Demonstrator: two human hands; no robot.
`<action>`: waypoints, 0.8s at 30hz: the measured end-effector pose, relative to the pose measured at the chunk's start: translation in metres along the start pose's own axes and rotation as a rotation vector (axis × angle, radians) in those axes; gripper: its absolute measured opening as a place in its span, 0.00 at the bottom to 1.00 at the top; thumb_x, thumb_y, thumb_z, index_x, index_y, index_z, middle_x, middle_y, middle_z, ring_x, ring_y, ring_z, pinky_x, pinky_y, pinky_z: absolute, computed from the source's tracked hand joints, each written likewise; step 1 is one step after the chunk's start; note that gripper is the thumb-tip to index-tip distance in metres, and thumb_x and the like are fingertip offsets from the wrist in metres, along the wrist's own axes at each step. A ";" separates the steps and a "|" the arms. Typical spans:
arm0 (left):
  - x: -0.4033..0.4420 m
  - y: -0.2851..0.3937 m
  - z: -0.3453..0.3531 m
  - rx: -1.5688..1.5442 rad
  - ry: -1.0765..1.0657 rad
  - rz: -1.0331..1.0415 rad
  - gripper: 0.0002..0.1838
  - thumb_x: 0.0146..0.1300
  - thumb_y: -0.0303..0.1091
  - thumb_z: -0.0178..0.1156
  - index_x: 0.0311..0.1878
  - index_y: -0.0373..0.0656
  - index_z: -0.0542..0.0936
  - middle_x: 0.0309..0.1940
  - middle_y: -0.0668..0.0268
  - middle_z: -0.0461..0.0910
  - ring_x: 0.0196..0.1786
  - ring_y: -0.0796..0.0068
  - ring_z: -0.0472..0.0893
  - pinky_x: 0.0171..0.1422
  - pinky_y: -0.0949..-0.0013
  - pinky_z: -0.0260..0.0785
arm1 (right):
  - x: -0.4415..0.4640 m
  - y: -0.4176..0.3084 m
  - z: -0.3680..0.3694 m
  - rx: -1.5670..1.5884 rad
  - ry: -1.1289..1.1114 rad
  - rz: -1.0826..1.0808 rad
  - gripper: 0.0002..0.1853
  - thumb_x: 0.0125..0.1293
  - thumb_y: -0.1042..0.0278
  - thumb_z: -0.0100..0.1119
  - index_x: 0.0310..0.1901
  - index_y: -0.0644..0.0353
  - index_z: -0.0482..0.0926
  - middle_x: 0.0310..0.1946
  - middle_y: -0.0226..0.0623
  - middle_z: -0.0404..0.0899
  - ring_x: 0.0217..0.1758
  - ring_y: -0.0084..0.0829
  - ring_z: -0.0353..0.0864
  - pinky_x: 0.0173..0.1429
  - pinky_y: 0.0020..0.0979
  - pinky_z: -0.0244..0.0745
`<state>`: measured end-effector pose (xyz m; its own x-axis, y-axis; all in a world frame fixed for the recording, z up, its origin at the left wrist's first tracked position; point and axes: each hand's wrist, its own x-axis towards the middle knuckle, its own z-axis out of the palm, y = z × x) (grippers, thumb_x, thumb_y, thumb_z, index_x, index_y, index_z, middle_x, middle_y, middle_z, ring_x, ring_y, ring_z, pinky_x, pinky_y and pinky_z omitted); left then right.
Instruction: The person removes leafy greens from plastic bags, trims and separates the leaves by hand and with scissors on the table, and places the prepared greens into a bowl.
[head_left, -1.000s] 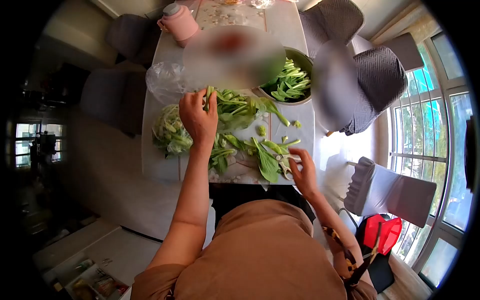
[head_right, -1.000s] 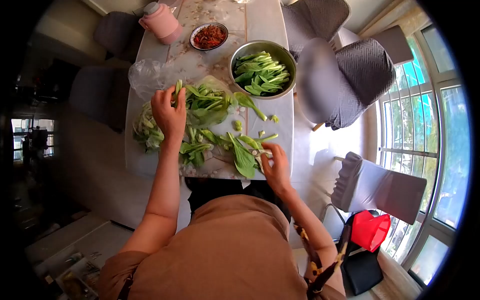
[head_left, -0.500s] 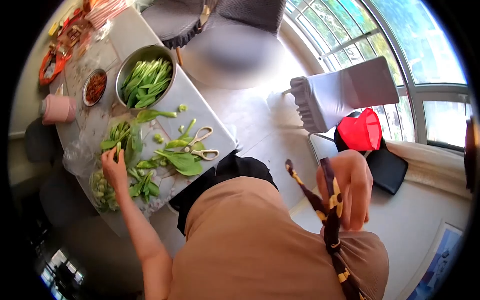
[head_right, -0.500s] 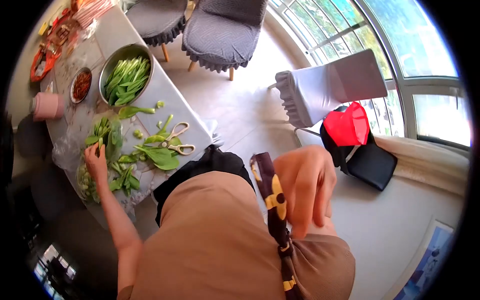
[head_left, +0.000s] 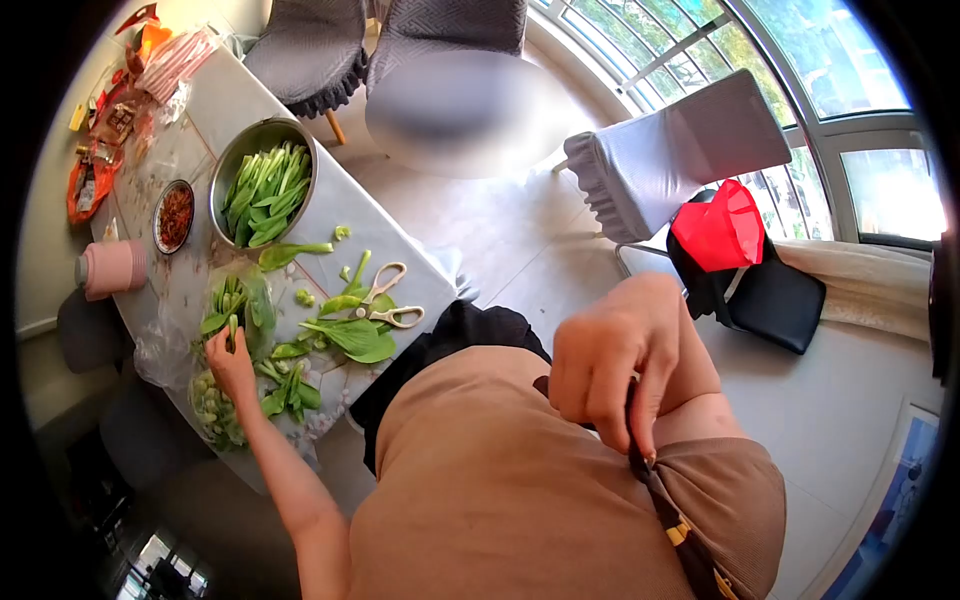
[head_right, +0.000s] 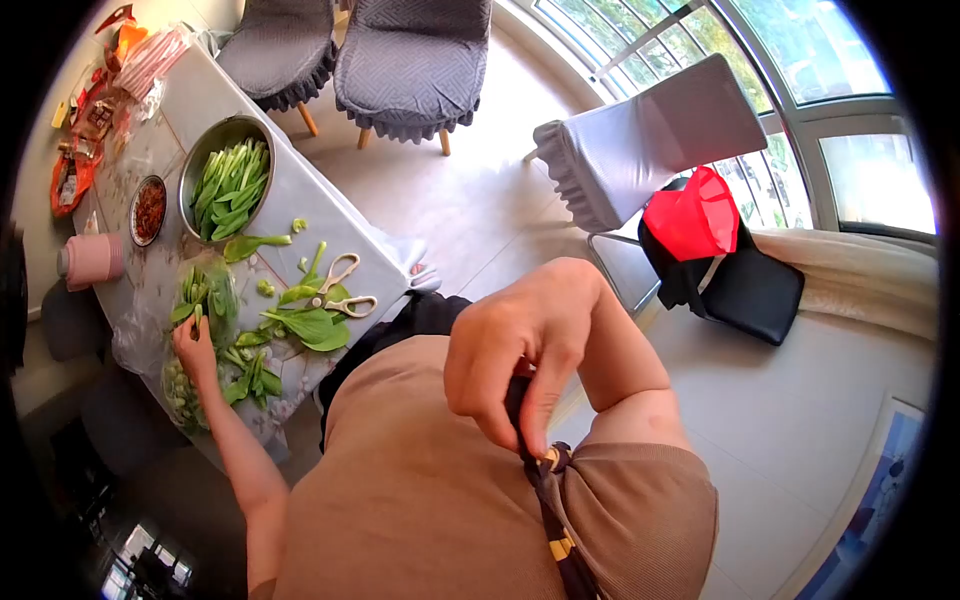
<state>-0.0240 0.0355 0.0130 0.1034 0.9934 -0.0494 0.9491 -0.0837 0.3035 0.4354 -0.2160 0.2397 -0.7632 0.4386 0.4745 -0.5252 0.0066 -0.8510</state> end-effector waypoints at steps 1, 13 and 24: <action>0.001 -0.003 0.002 -0.008 0.006 0.003 0.18 0.71 0.45 0.62 0.56 0.44 0.84 0.55 0.63 0.77 0.54 0.62 0.80 0.55 0.59 0.74 | 0.001 0.004 -0.002 0.006 0.008 -0.007 0.10 0.67 0.65 0.70 0.36 0.64 0.83 0.25 0.33 0.78 0.25 0.34 0.72 0.28 0.34 0.63; -0.008 0.021 -0.012 0.078 0.230 0.139 0.22 0.71 0.42 0.63 0.67 0.52 0.78 0.61 0.63 0.75 0.63 0.59 0.76 0.65 0.53 0.71 | 0.013 0.023 -0.023 -0.026 -0.001 0.125 0.09 0.66 0.63 0.71 0.39 0.59 0.86 0.28 0.30 0.77 0.31 0.32 0.74 0.35 0.35 0.66; -0.011 0.022 -0.021 -0.017 0.245 0.200 0.18 0.70 0.34 0.62 0.62 0.47 0.81 0.59 0.62 0.78 0.64 0.57 0.75 0.68 0.53 0.68 | 0.023 0.026 -0.026 0.278 -0.129 0.501 0.08 0.72 0.69 0.66 0.40 0.66 0.81 0.33 0.35 0.80 0.33 0.27 0.77 0.36 0.32 0.71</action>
<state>-0.0105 0.0240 0.0407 0.2112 0.9467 0.2430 0.9116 -0.2805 0.3004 0.4142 -0.1824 0.2230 -0.9744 0.2141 0.0685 -0.1546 -0.4171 -0.8956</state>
